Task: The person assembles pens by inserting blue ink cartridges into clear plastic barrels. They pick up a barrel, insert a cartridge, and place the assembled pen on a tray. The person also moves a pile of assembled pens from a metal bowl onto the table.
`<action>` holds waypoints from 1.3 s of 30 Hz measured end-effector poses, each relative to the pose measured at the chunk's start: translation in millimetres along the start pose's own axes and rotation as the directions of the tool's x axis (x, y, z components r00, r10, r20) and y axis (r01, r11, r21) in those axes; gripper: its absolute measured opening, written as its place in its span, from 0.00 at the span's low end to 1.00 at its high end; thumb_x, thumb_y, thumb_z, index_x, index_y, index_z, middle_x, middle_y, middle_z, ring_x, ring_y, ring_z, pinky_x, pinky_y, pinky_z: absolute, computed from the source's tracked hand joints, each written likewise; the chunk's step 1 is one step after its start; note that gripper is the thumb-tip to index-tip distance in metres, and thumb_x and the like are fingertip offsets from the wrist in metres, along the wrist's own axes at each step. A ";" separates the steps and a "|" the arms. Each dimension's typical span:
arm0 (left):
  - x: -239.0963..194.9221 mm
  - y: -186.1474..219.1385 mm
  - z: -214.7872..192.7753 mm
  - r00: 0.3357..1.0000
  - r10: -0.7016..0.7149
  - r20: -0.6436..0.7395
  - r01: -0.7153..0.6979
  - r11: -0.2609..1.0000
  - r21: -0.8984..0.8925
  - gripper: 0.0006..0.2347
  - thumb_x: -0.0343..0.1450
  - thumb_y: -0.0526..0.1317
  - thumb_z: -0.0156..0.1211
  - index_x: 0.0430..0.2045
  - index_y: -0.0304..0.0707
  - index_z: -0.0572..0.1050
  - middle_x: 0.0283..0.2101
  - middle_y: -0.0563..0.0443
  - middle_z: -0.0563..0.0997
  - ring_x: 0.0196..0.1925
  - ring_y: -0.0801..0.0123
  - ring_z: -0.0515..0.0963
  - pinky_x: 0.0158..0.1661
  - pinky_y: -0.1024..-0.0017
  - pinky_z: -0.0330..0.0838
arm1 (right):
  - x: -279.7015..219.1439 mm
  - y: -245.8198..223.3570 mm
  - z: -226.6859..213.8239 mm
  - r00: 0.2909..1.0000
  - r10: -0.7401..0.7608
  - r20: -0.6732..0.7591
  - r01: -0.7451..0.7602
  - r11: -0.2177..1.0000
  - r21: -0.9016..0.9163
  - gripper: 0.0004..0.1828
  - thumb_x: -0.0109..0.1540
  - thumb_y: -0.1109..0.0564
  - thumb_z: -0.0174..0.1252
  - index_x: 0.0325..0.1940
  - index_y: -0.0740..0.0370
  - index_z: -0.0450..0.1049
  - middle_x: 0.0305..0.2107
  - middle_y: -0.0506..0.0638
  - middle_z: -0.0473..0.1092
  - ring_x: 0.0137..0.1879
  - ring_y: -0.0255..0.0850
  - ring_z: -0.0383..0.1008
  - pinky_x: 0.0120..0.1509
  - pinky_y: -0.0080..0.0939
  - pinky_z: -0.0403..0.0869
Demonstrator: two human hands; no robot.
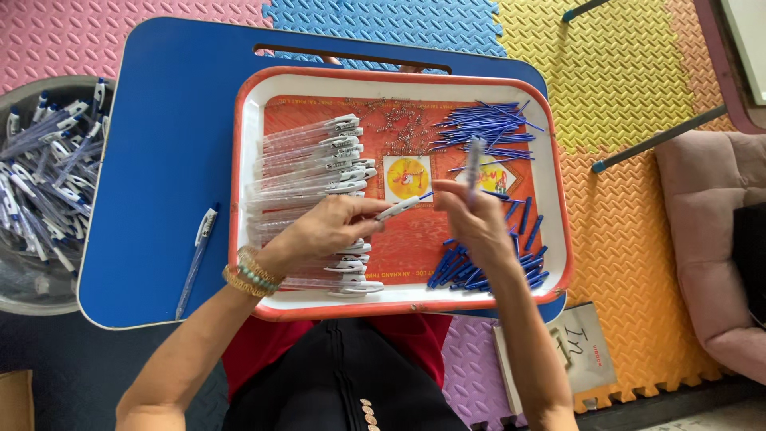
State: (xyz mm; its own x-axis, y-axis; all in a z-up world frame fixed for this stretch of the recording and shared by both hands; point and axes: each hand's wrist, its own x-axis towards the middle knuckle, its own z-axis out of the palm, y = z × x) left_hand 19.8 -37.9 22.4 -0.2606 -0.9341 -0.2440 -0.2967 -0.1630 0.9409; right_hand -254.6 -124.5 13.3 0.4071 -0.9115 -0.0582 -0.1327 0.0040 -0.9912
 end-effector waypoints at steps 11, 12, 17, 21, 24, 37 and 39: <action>51.5 -4.2 -53.3 0.997 0.025 -0.070 0.017 0.840 0.543 0.11 0.74 0.41 0.67 0.50 0.53 0.87 0.38 0.46 0.92 0.40 0.54 0.92 0.41 0.57 0.85 | 85.4 41.6 -94.3 0.956 0.037 -0.291 -0.018 0.997 0.070 0.16 0.76 0.49 0.62 0.37 0.57 0.79 0.11 0.44 0.61 0.12 0.28 0.57 0.17 0.30 0.55; 62.5 -0.2 -59.9 0.994 -0.036 -0.106 0.099 0.725 0.681 0.09 0.75 0.45 0.65 0.45 0.57 0.88 0.39 0.50 0.91 0.43 0.51 0.91 0.44 0.55 0.84 | 94.6 47.6 -110.6 0.943 0.029 -0.330 -0.023 0.999 0.023 0.16 0.78 0.48 0.62 0.39 0.56 0.79 0.15 0.43 0.66 0.14 0.25 0.59 0.18 0.28 0.58; 163.7 -17.1 -43.5 0.978 0.105 -0.178 0.141 0.292 0.946 0.08 0.68 0.37 0.64 0.33 0.53 0.90 0.27 0.52 0.88 0.33 0.54 0.90 0.32 0.53 0.83 | 129.0 98.3 -149.8 0.917 -0.023 -0.397 0.025 1.000 -0.001 0.15 0.76 0.50 0.65 0.42 0.63 0.79 0.25 0.55 0.76 0.14 0.26 0.57 0.16 0.30 0.59; 215.1 -16.0 -33.4 0.973 0.154 -0.171 0.158 0.094 0.983 0.03 0.67 0.35 0.68 0.27 0.39 0.87 0.22 0.44 0.85 0.26 0.49 0.86 0.27 0.48 0.81 | 136.3 111.4 -159.3 0.913 0.024 -0.406 -0.004 0.999 0.051 0.16 0.76 0.50 0.67 0.40 0.63 0.79 0.25 0.55 0.76 0.13 0.26 0.56 0.15 0.31 0.58; 200.4 -5.5 -28.8 0.976 0.161 -0.146 0.134 0.079 0.988 0.02 0.68 0.34 0.68 0.25 0.39 0.86 0.21 0.47 0.83 0.25 0.53 0.85 0.25 0.51 0.80 | 131.0 111.9 -157.5 0.910 0.054 -0.410 -0.027 0.997 0.072 0.15 0.76 0.50 0.67 0.41 0.63 0.78 0.25 0.54 0.76 0.14 0.24 0.57 0.15 0.29 0.58; 25.5 -21.8 -99.8 0.965 -0.063 -0.253 0.236 0.621 0.747 0.10 0.77 0.42 0.65 0.51 0.55 0.86 0.50 0.48 0.86 0.58 0.46 0.86 0.61 0.42 0.80 | 128.5 125.5 -159.6 0.910 0.104 -0.402 -0.077 0.994 0.083 0.14 0.76 0.50 0.65 0.44 0.63 0.80 0.26 0.54 0.74 0.14 0.26 0.55 0.14 0.29 0.57; 16.0 -49.1 -104.6 0.960 0.075 -0.269 0.144 0.692 0.708 0.11 0.74 0.45 0.72 0.50 0.56 0.87 0.44 0.49 0.90 0.52 0.49 0.89 0.51 0.51 0.84 | 121.8 111.7 -149.1 0.900 0.078 -0.428 -0.079 0.997 0.017 0.15 0.75 0.49 0.65 0.53 0.66 0.80 0.27 0.54 0.74 0.16 0.26 0.58 0.16 0.30 0.58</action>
State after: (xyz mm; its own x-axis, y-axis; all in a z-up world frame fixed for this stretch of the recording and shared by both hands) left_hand 126.4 -78.1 -3.1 -0.0255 -0.9946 -0.1010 -0.8929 -0.0228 0.4497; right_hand -354.6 -296.4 -86.7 -0.0307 -0.9964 -0.0790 -0.1490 0.0827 -0.9854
